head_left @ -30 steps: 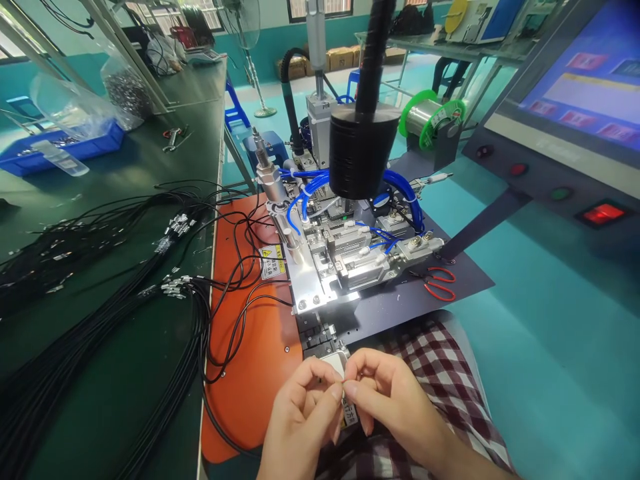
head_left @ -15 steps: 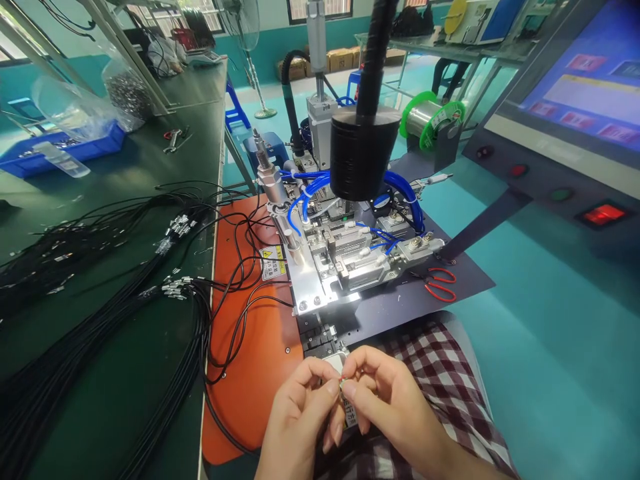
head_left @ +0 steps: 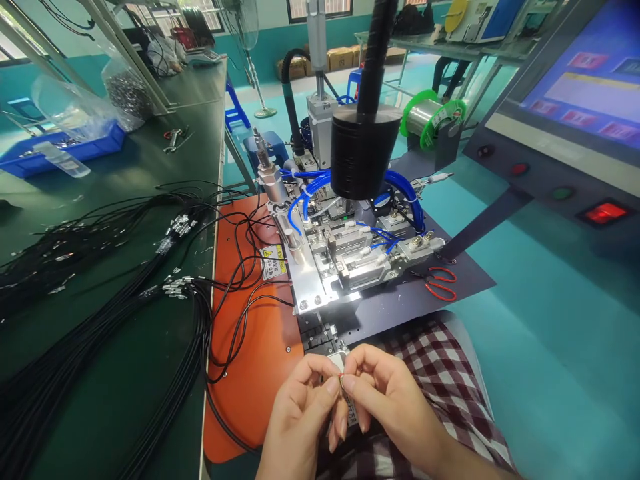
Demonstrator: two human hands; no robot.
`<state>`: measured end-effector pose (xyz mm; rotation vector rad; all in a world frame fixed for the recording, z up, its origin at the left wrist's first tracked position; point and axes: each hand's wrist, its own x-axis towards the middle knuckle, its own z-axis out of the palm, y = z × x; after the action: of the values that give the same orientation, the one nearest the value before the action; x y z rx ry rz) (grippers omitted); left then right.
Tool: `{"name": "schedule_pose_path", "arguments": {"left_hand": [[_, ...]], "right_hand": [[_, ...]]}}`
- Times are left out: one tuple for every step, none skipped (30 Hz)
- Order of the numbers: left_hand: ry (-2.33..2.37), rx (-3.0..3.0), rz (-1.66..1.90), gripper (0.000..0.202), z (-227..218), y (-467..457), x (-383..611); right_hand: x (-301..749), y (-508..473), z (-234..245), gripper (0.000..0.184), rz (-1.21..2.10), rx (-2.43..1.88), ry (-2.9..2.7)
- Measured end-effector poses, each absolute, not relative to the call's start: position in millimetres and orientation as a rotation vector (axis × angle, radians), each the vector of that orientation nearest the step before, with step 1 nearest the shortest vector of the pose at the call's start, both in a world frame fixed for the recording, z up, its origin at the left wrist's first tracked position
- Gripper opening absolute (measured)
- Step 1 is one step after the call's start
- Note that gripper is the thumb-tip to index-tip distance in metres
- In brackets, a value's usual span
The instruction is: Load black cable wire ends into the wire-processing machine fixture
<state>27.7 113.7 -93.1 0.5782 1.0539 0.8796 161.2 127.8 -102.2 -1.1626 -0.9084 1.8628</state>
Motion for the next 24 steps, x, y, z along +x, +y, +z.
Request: {"name": "schedule_pose_path", "arguments": {"left_hand": [[1.031,0.565,0.874,0.022,-93.0,114.6,27.6],[1.005,0.548,0.867,0.022,-92.8,115.4,27.2],[0.981,0.532,0.861,0.021,-92.5,116.1,26.8],[0.958,0.521,0.858,0.021,-92.0,116.7,26.2],[0.945,0.515,0.853,0.020,-91.4,117.0,25.7],[0.941,0.516,0.850,0.020,-90.6,117.2,25.1],[0.945,0.522,0.849,0.020,-89.6,117.3,24.6],[0.954,0.529,0.849,0.020,-88.4,117.2,24.3],[0.968,0.536,0.850,0.021,-87.1,117.0,24.1],[0.983,0.537,0.847,0.022,-85.8,116.7,24.0],[0.992,0.533,0.844,0.022,-84.4,116.5,23.9],[0.989,0.521,0.841,0.023,-83.2,116.4,23.9],[0.978,0.500,0.834,0.023,-82.2,116.4,23.8],[0.963,0.473,0.828,0.023,-81.7,116.5,23.7],[0.949,0.446,0.824,0.022,-81.5,116.8,23.5],[0.936,0.426,0.821,0.021,-81.6,117.2,23.3],[0.924,0.417,0.815,0.020,-81.8,117.7,23.0],[0.915,0.416,0.807,0.020,-82.0,118.4,22.7],[0.910,0.422,0.799,0.019,-81.9,119.1,22.4],[0.910,0.432,0.791,0.019,-81.4,119.8,22.2],[0.916,0.445,0.785,0.019,-80.3,120.5,21.9],[0.931,0.461,0.777,0.019,-78.8,121.1,21.6],[0.959,0.477,0.771,0.018,-77.1,121.5,21.3],[0.987,0.498,0.765,0.018,-75.4,121.7,20.8]], "right_hand": [[160.8,127.6,-102.6,0.026,1.876,-1.153,-0.896],[160.4,127.2,-103.0,0.028,1.886,-1.145,-0.886],[160.2,126.7,-103.2,0.028,1.893,-1.138,-0.880],[160.1,126.1,-103.3,0.029,1.897,-1.133,-0.877],[160.2,125.4,-103.1,0.029,1.898,-1.129,-0.879],[160.4,124.8,-102.8,0.028,1.895,-1.122,-0.886],[160.7,124.2,-102.2,0.028,1.889,-1.116,-0.899],[160.9,123.7,-101.5,0.028,1.880,-1.116,-0.917],[161.2,123.1,-100.8,0.028,1.871,-1.116,-0.939],[161.3,122.4,-100.2,0.027,1.859,-1.117,-0.964],[161.3,121.6,-99.8,0.027,1.847,-1.117,-0.987],[161.2,120.5,-99.6,0.026,1.840,-1.113,-1.007],[160.9,119.3,-99.7,0.025,1.835,-1.103,-1.018],[160.4,118.0,-100.0,0.025,1.835,-1.088,-1.023],[160.0,116.8,-100.5,0.024,1.840,-1.069,-1.021],[159.5,115.8,-100.9,0.025,1.847,-1.058,-1.012],[159.0,115.1,-101.3,0.025,1.856,-1.049,-0.995],[158.6,114.8,-101.5,0.026,1.864,-1.043,-0.974],[158.3,114.9,-101.4,0.026,1.872,-1.037,-0.952],[158.3,115.2,-101.0,0.027,1.880,-1.034,-0.935],[158.4,115.9,-100.5,0.027,1.885,-1.032,-0.921],[158.8,116.5,-99.9,0.027,1.890,-1.033,-0.916],[159.5,117.1,-99.4,0.026,1.893,-1.034,-0.914],[160.3,117.5,-99.2,0.026,1.894,-1.037,-0.914]]}}
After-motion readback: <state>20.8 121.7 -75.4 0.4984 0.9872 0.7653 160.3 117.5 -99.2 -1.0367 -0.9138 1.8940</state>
